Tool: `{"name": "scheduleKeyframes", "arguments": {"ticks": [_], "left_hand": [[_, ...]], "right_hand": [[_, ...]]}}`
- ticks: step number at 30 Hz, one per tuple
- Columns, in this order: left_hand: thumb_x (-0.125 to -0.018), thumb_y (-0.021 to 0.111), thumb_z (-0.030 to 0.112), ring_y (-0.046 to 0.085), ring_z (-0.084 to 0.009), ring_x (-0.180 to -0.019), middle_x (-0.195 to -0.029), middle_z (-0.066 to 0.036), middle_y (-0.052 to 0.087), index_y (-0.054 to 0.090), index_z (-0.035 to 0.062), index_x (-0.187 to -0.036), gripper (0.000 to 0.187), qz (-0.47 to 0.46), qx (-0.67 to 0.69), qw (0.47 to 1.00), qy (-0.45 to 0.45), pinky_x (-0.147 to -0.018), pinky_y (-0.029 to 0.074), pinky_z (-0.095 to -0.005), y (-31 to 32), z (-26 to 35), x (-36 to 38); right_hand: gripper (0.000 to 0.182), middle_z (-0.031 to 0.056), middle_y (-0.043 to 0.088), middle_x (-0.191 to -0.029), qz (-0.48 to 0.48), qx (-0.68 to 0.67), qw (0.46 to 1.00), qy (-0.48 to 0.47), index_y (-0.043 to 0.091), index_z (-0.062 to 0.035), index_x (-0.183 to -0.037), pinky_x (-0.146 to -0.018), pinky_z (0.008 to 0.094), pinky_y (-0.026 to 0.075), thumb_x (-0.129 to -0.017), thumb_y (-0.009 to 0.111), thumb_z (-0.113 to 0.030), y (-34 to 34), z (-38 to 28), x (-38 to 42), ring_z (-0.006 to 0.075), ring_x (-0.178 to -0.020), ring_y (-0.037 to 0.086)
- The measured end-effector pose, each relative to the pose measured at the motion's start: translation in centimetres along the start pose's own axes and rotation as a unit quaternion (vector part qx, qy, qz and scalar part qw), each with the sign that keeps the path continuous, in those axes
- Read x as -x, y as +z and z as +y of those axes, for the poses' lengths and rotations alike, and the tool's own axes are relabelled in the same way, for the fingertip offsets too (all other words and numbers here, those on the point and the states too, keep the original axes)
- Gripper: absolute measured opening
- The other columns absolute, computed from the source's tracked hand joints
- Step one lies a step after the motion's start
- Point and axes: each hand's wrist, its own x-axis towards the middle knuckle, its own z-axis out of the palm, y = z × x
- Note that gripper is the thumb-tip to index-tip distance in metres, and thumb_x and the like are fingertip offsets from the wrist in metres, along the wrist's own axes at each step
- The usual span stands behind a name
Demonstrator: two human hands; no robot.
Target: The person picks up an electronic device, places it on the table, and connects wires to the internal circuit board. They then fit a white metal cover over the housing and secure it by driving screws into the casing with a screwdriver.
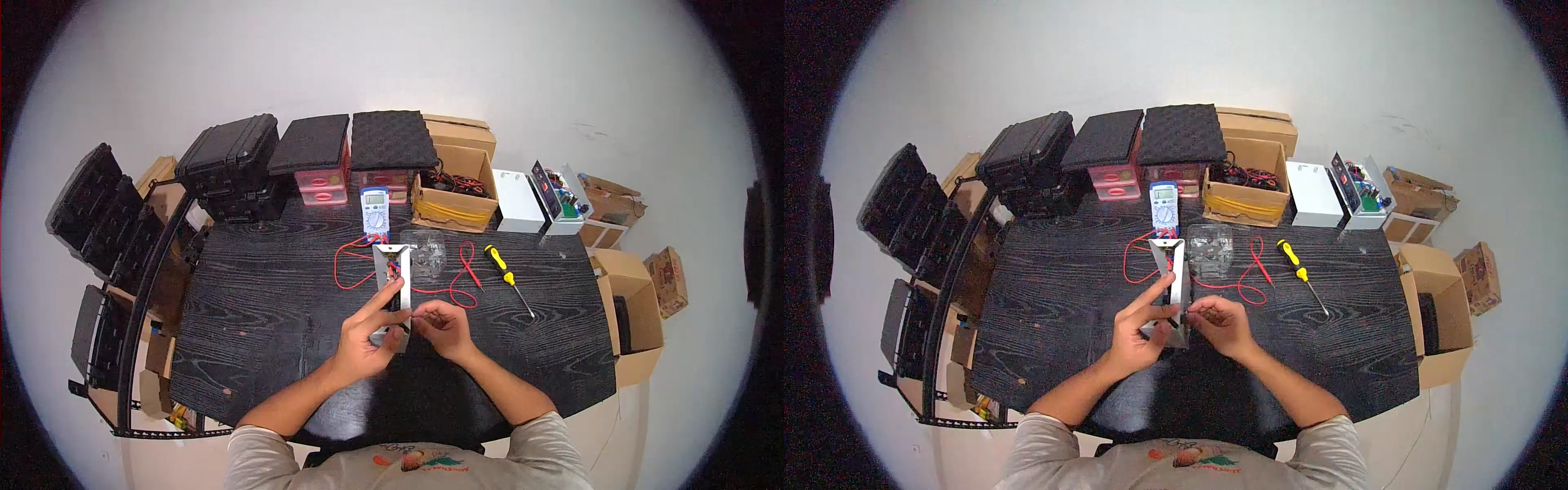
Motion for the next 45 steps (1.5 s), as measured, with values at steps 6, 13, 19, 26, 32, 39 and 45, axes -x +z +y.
{"name": "scheduleKeyframes", "arguments": {"ticks": [6, 13, 19, 26, 32, 39, 45], "left_hand": [[-0.1, 0.068, 0.019, 0.049, -0.0449, -0.144, -0.153, -0.03, 0.051, 0.074, -0.0032, -0.112, 0.026, 0.004, 0.015, 1.0, -0.011, -0.117, 0.04, -0.0474, 0.1, 0.0, 0.1], [-0.1, 0.068, 0.021, 0.05, -0.0444, -0.143, -0.152, -0.03, 0.052, 0.075, -0.003, -0.113, 0.028, 0.01, 0.001, 1.0, 0.016, -0.115, 0.042, -0.0463, 0.1, 0.0, -0.2], [-0.101, 0.067, 0.024, 0.05, -0.0451, -0.143, -0.151, -0.03, 0.053, 0.075, -0.0025, -0.113, 0.03, 0.013, 0.007, 1.0, 0.005, -0.115, 0.042, -0.0466, 0.2, -0.1, 0.0], [-0.099, 0.068, 0.021, 0.049, -0.0452, -0.144, -0.152, -0.03, 0.052, 0.075, -0.0027, -0.113, 0.028, 0.007, 0.0, 1.0, 0.013, -0.117, 0.041, -0.0478, 0.1, 0.0, -0.1], [-0.098, 0.068, 0.018, 0.048, -0.045, -0.144, -0.152, -0.03, 0.052, 0.074, -0.0039, -0.114, 0.027, 0.004, 0.0, 1.0, 0.017, -0.118, 0.039, -0.048, 0.1, -0.2, -0.1], [-0.098, 0.068, 0.016, 0.048, -0.0449, -0.144, -0.153, -0.03, 0.051, 0.074, -0.004, -0.114, 0.026, 0.005, -0.003, 1.0, 0.022, -0.117, 0.04, -0.0471, 0.1, -0.1, -0.1], [-0.098, 0.068, 0.016, 0.048, -0.0448, -0.145, -0.153, -0.03, 0.051, 0.074, -0.0036, -0.114, 0.026, 0.001, -0.002, 1.0, 0.011, -0.116, 0.041, -0.0473, 0.0, 0.0, -0.1]], "right_hand": [[0.013, -0.0001, 0.072, -0.101, -0.026, 0.047, 0.998, -0.02, 0.07, -0.0012, -0.109, -0.075, 0.0219, 0.054, -0.097, 0.072, 0.003, -0.7, 0.7, -0.3, 0.0042, -0.089, 0.066], [0.019, 0.0028, 0.069, -0.094, -0.034, 0.236, 0.963, -0.123, 0.067, -0.0031, -0.113, -0.071, 0.0244, 0.051, -0.096, 0.069, 0.003, -0.3, -1.9, -0.7, 0.0071, -0.082, 0.064], [0.008, 0.013, 0.066, -0.087, -0.061, 0.312, 0.94, -0.125, 0.063, -0.0032, -0.107, -0.068, 0.0342, 0.052, -0.099, 0.065, -0.004, 0.2, -2.9, -1.1, 0.0253, -0.076, 0.067], [0.009, 0.0179, 0.064, -0.086, -0.078, 0.29, 0.953, -0.04, 0.059, -0.0041, -0.1, -0.067, 0.042, 0.053, -0.095, 0.065, -0.008, 0.7, -5.5, -1.0, 0.0378, -0.077, 0.067], [0.02, 0.0158, 0.063, -0.08, -0.116, 0.358, 0.92, -0.109, 0.059, -0.0045, -0.1, -0.064, 0.0412, 0.053, -0.083, 0.069, -0.003, -0.1, -4.5, -1.1, 0.0361, -0.072, 0.067], [0.025, 0.0156, 0.065, -0.08, -0.159, 0.41, 0.893, -0.099, 0.06, -0.0068, -0.104, -0.065, 0.0419, 0.055, -0.081, 0.07, -0.008, -0.4, -5.3, -1.1, 0.0359, -0.075, 0.069], [0.024, 0.0087, 0.06, -0.071, -0.098, 0.356, 0.924, -0.096, 0.063, -0.0052, -0.104, -0.057, 0.0329, 0.05, -0.081, 0.068, 0.001, 0.4, -5.6, -0.9, 0.017, -0.058, 0.059]]}}
